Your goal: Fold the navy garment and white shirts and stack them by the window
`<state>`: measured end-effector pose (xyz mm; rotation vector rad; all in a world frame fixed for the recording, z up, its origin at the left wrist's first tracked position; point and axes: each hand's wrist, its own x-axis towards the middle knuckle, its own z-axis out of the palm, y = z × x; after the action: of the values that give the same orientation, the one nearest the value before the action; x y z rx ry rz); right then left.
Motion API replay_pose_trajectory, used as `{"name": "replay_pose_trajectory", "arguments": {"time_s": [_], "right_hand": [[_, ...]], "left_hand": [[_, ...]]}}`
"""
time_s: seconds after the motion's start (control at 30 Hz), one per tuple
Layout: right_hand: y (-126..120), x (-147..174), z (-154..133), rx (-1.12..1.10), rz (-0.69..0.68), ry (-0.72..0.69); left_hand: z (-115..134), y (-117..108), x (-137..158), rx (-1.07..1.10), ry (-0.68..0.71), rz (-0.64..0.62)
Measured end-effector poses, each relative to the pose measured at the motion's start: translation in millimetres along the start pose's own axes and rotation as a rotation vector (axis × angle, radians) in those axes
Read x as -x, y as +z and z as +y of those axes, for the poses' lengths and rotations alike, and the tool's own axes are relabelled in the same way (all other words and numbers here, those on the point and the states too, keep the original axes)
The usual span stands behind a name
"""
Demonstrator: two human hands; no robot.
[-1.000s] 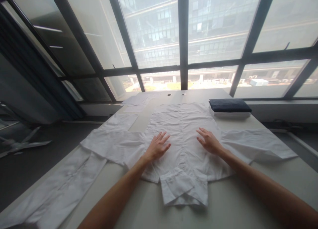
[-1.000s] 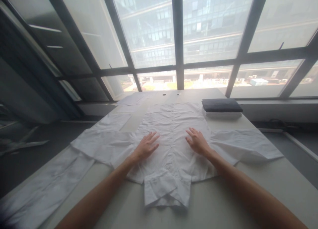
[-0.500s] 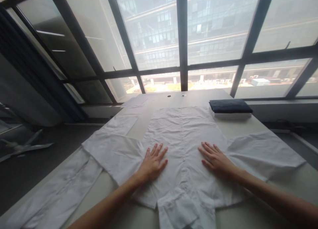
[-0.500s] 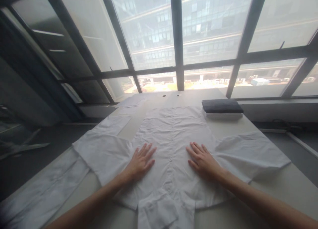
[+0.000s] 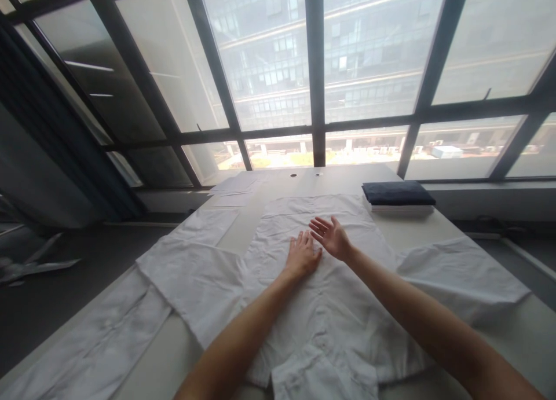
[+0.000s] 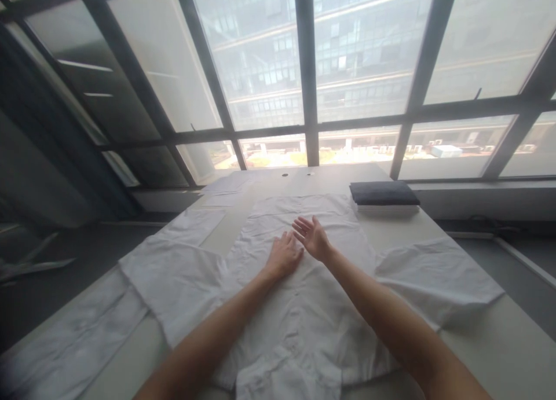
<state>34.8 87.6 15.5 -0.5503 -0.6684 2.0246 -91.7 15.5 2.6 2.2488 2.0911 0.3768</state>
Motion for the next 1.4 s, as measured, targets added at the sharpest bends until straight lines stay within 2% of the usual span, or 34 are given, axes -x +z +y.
{"name": "replay_pose_trajectory", "arguments": {"time_s": [0.1,0.17,0.33,0.43,0.5,0.57,0.63,0.7,0.77,0.8,0.87,0.93,1.03,1.1,1.17,1.27,1.33,1.4], "right_hand": [[-20.5,-21.1,-4.8,-0.102,0.124,0.075],[-41.5,-27.7,-22.7,-0.105,0.197,0.052],[-95.7,-31.6,-99.6,-0.120,0.510,-0.247],[-105.9,-33.5,-124.6,-0.109,0.619,-0.354],[-98.3,-34.3,-117.2,-0.093,0.604,-0.347],[-82.8,-32.3,-92.3,-0.078,0.537,-0.290],[-65.4,-26.5,-58.7,-0.075,0.426,-0.196],[-52.4,-18.7,-28.4,-0.091,0.245,-0.036],[-48.5,-12.1,-12.3,-0.119,0.122,0.092],[-50.6,-10.2,-11.5,-0.133,0.118,0.106],[-62.0,-9.1,-24.1,-0.150,0.226,0.021],[-79.5,-10.1,-50.2,-0.153,0.386,-0.127],[-103.1,-9.9,-92.5,-0.155,0.538,-0.295],[-109.3,-7.8,-109.1,-0.150,0.599,-0.378],[-105.2,-5.0,-110.7,-0.140,0.612,-0.418],[-84.3,-0.5,-87.6,-0.096,0.455,-0.344],[-67.9,3.0,-62.9,-0.053,0.255,-0.190],[-55.8,7.1,-39.2,-0.024,0.099,-0.013]], "left_hand": [[-3.9,10.2,0.9,-0.033,0.011,-0.013],[-6.8,12.1,2.4,-0.049,0.007,-0.023],[-7.4,12.5,1.4,-0.057,-0.004,-0.045],[-6.8,13.5,0.8,-0.063,-0.004,-0.042],[-6.6,13.8,0.9,-0.069,-0.004,-0.043],[-6.3,13.3,1.1,-0.076,-0.007,-0.047],[-5.6,12.1,1.5,-0.083,-0.009,-0.049],[-4.6,10.5,2.0,-0.088,-0.007,-0.050],[-3.6,8.8,2.5,-0.085,-0.005,-0.053],[-3.1,8.0,2.7,-0.079,-0.007,-0.056],[-2.3,6.5,2.7,-0.059,-0.011,-0.062],[-2.0,5.7,2.4,-0.032,-0.015,-0.070],[-2.7,6.1,1.6,0.004,-0.015,-0.072],[-3.5,6.5,1.2,0.018,-0.016,-0.066],[-3.5,5.8,0.9,0.037,-0.017,-0.046],[-0.1,2.4,0.5,0.150,0.098,0.063],[4.0,0.9,-0.6,0.345,0.232,0.169],[7.4,1.7,-3.2,0.635,0.296,0.212]]}}
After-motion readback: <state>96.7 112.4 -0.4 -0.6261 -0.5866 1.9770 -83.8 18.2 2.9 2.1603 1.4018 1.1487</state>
